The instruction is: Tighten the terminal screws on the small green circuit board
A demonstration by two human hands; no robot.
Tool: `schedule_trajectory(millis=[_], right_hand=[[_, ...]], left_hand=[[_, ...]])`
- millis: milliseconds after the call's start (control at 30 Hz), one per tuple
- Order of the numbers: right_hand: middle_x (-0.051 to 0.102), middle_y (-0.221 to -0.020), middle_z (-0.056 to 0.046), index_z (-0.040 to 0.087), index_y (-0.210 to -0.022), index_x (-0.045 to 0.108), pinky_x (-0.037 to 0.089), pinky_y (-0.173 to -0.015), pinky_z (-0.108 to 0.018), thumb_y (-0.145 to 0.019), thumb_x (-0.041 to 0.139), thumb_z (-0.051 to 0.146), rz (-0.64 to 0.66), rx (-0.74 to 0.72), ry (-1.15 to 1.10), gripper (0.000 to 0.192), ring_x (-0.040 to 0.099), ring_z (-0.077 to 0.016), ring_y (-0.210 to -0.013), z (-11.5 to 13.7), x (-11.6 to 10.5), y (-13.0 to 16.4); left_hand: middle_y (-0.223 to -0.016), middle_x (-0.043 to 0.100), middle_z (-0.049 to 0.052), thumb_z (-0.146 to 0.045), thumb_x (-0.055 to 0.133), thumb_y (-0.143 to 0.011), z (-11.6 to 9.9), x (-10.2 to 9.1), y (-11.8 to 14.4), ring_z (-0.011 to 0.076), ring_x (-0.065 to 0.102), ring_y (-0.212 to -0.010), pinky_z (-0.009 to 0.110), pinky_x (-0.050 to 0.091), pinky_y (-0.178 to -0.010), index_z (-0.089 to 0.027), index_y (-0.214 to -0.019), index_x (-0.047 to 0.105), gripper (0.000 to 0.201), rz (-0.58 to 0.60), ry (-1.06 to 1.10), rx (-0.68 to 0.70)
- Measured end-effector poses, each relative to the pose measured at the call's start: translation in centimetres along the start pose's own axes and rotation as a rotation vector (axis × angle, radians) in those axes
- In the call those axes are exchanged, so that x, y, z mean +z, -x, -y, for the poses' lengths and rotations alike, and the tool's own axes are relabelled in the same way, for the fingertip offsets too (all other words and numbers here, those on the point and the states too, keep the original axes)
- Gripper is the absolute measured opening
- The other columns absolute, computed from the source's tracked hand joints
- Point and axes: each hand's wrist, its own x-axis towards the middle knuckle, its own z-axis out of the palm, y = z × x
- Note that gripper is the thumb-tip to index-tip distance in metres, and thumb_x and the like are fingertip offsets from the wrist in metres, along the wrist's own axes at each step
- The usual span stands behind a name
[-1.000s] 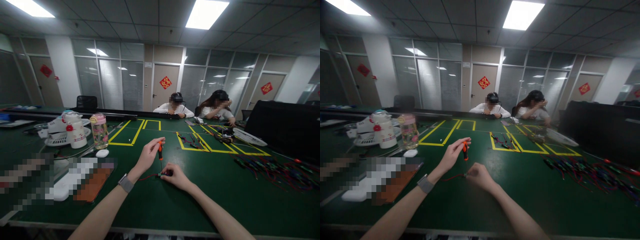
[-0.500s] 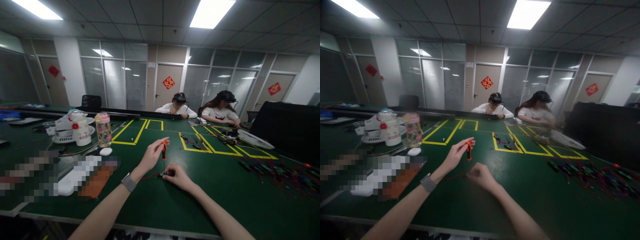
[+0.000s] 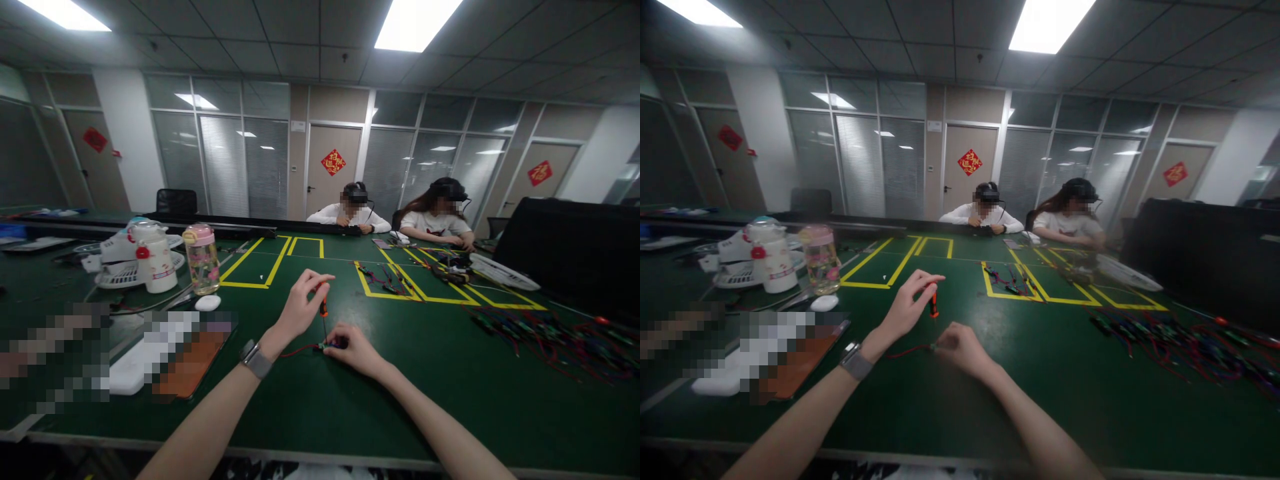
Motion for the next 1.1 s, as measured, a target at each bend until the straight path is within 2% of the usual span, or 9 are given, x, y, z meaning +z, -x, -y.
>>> schedule_trajectory(millis=[100, 233, 433, 533, 633, 767, 900, 1033, 1100], right_hand=[[0.060, -0.075, 0.000, 0.016, -0.077, 0.072, 0.041, -0.063, -0.023, -0.072, 0.073, 0.014, 0.014, -0.021, 0.003, 0.006, 0.054, -0.0131, -0.068, -0.1, -0.1, 0.0], [0.059, -0.077, -0.001, 0.016, -0.083, 0.073, 0.041, -0.063, -0.023, -0.073, 0.070, 0.012, 0.052, -0.053, -0.008, 0.011, 0.054, -0.0132, -0.069, -0.5, -0.4, 0.1], [0.060, -0.079, -0.001, 0.016, -0.088, 0.073, 0.042, -0.064, -0.023, -0.074, 0.068, 0.012, 0.067, -0.065, -0.034, 0.016, 0.055, -0.0131, -0.070, -0.7, -0.7, 0.2], [0.061, -0.077, -0.001, 0.016, -0.086, 0.072, 0.042, -0.064, -0.023, -0.072, 0.070, 0.012, 0.037, -0.041, -0.060, 0.015, 0.055, -0.0128, -0.069, -0.8, -0.5, 0.3], [0.060, -0.073, 0.000, 0.016, -0.082, 0.070, 0.041, -0.061, -0.023, -0.072, 0.072, 0.015, 0.016, -0.018, -0.079, 0.010, 0.054, -0.0125, -0.066, -0.8, -0.3, 0.3], [0.061, -0.072, 0.000, 0.016, -0.079, 0.070, 0.041, -0.060, -0.023, -0.074, 0.072, 0.020, 0.013, -0.012, -0.075, 0.007, 0.054, -0.0125, -0.065, -0.5, -0.2, 0.2], [0.060, -0.070, 0.000, 0.016, -0.078, 0.070, 0.040, -0.059, -0.023, -0.075, 0.072, 0.021, 0.004, -0.023, -0.052, 0.007, 0.053, -0.0118, -0.063, -0.5, -0.2, 0.0], [0.059, -0.069, 0.001, 0.016, -0.079, 0.070, 0.039, -0.058, -0.022, -0.074, 0.073, 0.020, -0.009, -0.026, -0.040, 0.008, 0.052, -0.0112, -0.062, -0.7, 0.0, -0.1], [0.059, -0.070, 0.001, 0.016, -0.080, 0.070, 0.040, -0.059, -0.022, -0.073, 0.073, 0.019, -0.007, -0.036, -0.041, 0.008, 0.052, -0.0113, -0.062, -0.8, -0.1, 0.0]], left_hand=[[-0.114, 0.064, 0.008, -0.026, 0.042, -0.095, 0.5, -0.3, -0.3, 0.0185, 0.063, -0.103, 0.034, 0.049, -0.093, -0.021, -0.122, 0.061, 0.033, 0.107, 0.205, -0.077], [-0.102, 0.068, 0.010, -0.029, 0.056, -0.088, 0.8, -0.4, -0.7, 0.0200, 0.068, -0.092, 0.034, 0.054, -0.084, -0.015, -0.115, 0.064, 0.032, 0.134, 0.350, -0.185], [-0.081, 0.055, 0.002, -0.031, 0.072, -0.076, -0.1, 0.5, -0.8, 0.0125, 0.057, -0.070, 0.022, 0.049, -0.060, -0.017, -0.088, 0.073, 0.019, 0.033, 0.079, -0.071], [-0.083, 0.058, 0.003, -0.031, 0.058, -0.087, -1.0, 0.9, -0.8, 0.0138, 0.057, -0.074, 0.025, 0.049, -0.069, -0.019, -0.097, 0.073, 0.021, 0.028, -0.025, 0.003], [-0.104, 0.066, 0.007, -0.024, 0.046, -0.094, -1.8, 0.8, -1.3, 0.0189, 0.061, -0.100, 0.032, 0.046, -0.092, -0.020, -0.108, 0.070, 0.028, 0.185, 0.009, 0.050], [-0.106, 0.071, 0.009, -0.026, 0.051, -0.090, -1.8, 0.2, -2.2, 0.0219, 0.064, -0.102, 0.036, 0.049, -0.092, -0.018, -0.110, 0.069, 0.028, 0.373, 0.217, -0.104], [-0.095, 0.071, 0.009, -0.029, 0.061, -0.084, -1.0, -0.1, -1.8, 0.0202, 0.066, -0.089, 0.033, 0.053, -0.082, -0.015, -0.102, 0.071, 0.025, 0.260, 0.353, -0.171], [-0.082, 0.060, 0.003, -0.032, 0.070, -0.077, -0.2, 0.6, -0.7, 0.0128, 0.059, -0.071, 0.023, 0.049, -0.063, -0.017, -0.085, 0.073, 0.017, 0.027, 0.191, -0.094], [-0.083, 0.057, 0.003, -0.032, 0.067, -0.081, -0.1, 1.1, -0.2, 0.0130, 0.058, -0.074, 0.024, 0.049, -0.066, -0.018, -0.086, 0.072, 0.016, -0.061, 0.079, -0.041]])
